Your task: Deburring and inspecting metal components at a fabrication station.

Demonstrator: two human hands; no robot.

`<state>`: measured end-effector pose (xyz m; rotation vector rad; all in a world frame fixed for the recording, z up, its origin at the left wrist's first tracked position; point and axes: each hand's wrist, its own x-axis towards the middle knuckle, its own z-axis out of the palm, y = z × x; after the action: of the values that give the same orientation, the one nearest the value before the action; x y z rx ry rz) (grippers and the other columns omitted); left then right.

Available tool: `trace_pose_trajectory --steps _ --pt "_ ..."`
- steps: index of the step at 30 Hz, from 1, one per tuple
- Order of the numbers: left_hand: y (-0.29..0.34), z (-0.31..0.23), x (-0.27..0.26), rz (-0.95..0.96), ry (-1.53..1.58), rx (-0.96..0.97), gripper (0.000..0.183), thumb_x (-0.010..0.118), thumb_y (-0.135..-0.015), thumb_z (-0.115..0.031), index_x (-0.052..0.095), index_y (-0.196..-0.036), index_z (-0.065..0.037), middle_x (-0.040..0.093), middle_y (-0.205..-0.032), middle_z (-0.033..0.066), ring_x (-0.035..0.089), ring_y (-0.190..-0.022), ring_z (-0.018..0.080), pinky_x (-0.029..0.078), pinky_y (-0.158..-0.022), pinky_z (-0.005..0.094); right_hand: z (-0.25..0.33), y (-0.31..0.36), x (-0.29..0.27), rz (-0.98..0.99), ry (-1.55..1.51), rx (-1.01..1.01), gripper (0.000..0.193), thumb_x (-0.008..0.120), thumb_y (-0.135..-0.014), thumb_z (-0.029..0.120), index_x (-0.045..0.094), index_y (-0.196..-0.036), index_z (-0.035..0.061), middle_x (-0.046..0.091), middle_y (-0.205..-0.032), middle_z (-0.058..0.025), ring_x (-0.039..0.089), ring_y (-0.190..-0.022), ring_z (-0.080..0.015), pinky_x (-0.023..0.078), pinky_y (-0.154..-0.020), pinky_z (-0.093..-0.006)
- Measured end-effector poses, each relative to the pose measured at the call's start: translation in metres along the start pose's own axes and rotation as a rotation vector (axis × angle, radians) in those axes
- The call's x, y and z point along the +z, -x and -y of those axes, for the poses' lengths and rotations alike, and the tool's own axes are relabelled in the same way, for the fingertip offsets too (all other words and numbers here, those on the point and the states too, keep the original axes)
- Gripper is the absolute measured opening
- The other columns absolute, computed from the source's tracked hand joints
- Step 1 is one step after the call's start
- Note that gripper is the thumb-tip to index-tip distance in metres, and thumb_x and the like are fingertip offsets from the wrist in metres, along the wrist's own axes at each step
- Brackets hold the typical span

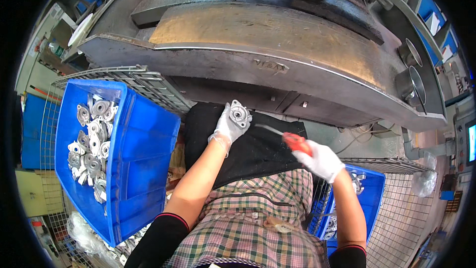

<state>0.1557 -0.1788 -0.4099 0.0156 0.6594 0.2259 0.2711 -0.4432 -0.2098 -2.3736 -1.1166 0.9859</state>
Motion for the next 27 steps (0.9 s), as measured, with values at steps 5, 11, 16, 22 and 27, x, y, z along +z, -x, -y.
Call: trace_pose_trajectory --steps 5,11,16,22,27 --pt "-0.046 0.0 -0.081 0.129 -0.13 0.183 0.055 0.038 -0.091 -0.063 0.059 -0.115 -0.018 0.061 -0.111 0.0084 0.054 -0.101 0.0318 0.043 -0.088 0.0451 0.039 -0.037 0.026 0.0 0.289 -0.033 0.045 0.053 -0.09 0.048 0.056 -0.1 0.0041 0.065 -0.089 -0.0234 0.062 -0.087 -0.0416 0.049 -0.077 -0.0472" --pt "-0.027 0.008 -0.014 0.092 0.06 -0.016 0.053 0.034 -0.094 -0.058 0.055 -0.125 -0.021 0.051 -0.132 0.0081 0.049 -0.118 0.0315 0.035 -0.102 0.0483 0.044 -0.05 0.024 0.051 0.378 0.046 0.045 0.051 -0.089 0.047 0.057 -0.102 0.0044 0.066 -0.092 -0.0217 0.063 -0.088 -0.0396 0.049 -0.079 -0.0465" --pt "-0.053 -0.012 -0.075 0.461 0.705 -0.367 0.052 0.03 -0.096 -0.054 0.05 -0.13 -0.021 0.048 -0.137 0.0069 0.042 -0.127 0.0299 0.028 -0.108 0.0493 0.075 -0.06 0.026 0.099 0.434 0.034 0.043 0.05 -0.089 0.045 0.057 -0.104 0.0052 0.066 -0.096 -0.0198 0.063 -0.09 -0.0379 0.049 -0.081 -0.0454" --pt "-0.017 0.005 -0.008 0.078 0.096 0.011 0.054 0.028 -0.096 -0.054 0.047 -0.133 -0.02 0.045 -0.14 0.0058 0.034 -0.134 0.0273 0.024 -0.112 0.0474 0.07 -0.061 0.023 0.123 0.422 0.091 0.043 0.051 -0.089 0.045 0.057 -0.106 0.0052 0.066 -0.098 -0.0185 0.063 -0.093 -0.0371 0.049 -0.083 -0.0448" --pt "-0.033 0.01 -0.011 0.123 0.1 -0.012 0.056 0.028 -0.095 -0.056 0.045 -0.135 -0.02 0.045 -0.14 0.0059 0.037 -0.132 0.0265 0.026 -0.111 0.0453 0.073 -0.056 0.016 0.123 0.409 0.146 0.043 0.051 -0.088 0.045 0.058 -0.106 0.0061 0.066 -0.098 -0.0177 0.063 -0.095 -0.0367 0.049 -0.083 -0.0443"
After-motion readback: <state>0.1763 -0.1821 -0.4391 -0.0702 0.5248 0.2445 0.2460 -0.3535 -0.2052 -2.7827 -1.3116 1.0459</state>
